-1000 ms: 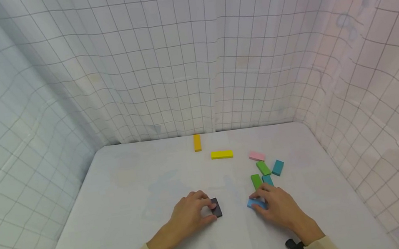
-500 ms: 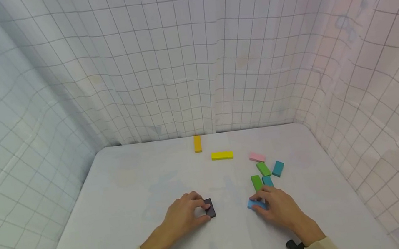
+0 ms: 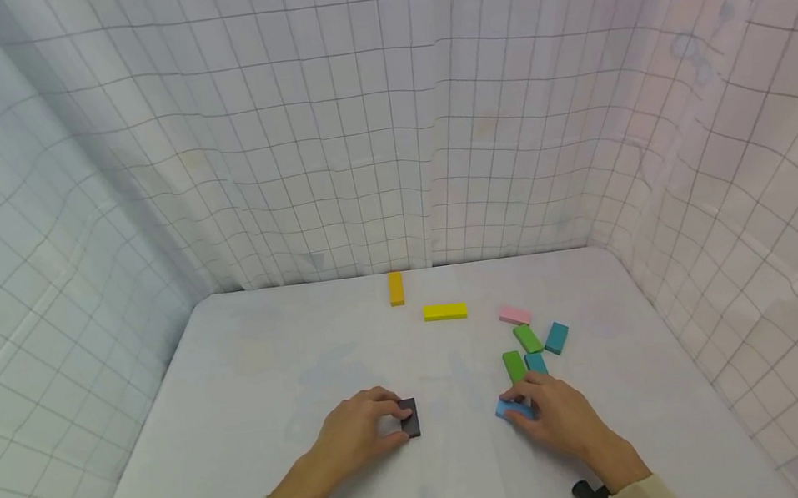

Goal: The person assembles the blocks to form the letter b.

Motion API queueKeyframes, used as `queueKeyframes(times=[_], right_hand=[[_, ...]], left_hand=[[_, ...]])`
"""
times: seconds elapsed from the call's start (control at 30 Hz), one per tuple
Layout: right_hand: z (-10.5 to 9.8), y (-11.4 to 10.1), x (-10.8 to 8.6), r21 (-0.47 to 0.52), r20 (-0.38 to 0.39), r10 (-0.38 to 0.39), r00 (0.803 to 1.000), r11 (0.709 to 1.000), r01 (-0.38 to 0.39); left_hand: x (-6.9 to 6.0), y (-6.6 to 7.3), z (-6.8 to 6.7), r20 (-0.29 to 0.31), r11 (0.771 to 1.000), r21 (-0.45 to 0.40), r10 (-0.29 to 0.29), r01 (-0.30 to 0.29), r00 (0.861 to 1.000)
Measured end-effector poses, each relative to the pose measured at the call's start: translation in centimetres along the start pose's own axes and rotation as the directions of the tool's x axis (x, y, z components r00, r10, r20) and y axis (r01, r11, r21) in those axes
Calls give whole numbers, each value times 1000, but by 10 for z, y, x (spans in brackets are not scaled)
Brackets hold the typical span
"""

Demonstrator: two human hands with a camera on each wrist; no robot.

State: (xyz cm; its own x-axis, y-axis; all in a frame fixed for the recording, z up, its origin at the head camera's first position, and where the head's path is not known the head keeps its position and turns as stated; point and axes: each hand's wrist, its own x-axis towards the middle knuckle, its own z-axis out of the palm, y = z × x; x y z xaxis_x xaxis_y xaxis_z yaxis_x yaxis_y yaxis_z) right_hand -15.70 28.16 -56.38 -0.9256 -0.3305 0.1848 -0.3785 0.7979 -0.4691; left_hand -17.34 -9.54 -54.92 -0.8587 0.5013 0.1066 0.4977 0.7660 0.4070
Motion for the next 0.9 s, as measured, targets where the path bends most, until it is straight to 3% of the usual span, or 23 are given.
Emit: queueKeyframes(times=[0.53,0.9], right_hand=[[2,6,1,31,-13,-25,1000,999,25],[1,2,2,18,-4,-26,1000,999,26]], left_hand=[[-12,-2,-3,22,999,-41,-26,27,999],[-13,-2,-7,38,998,-65,-17,19,999]])
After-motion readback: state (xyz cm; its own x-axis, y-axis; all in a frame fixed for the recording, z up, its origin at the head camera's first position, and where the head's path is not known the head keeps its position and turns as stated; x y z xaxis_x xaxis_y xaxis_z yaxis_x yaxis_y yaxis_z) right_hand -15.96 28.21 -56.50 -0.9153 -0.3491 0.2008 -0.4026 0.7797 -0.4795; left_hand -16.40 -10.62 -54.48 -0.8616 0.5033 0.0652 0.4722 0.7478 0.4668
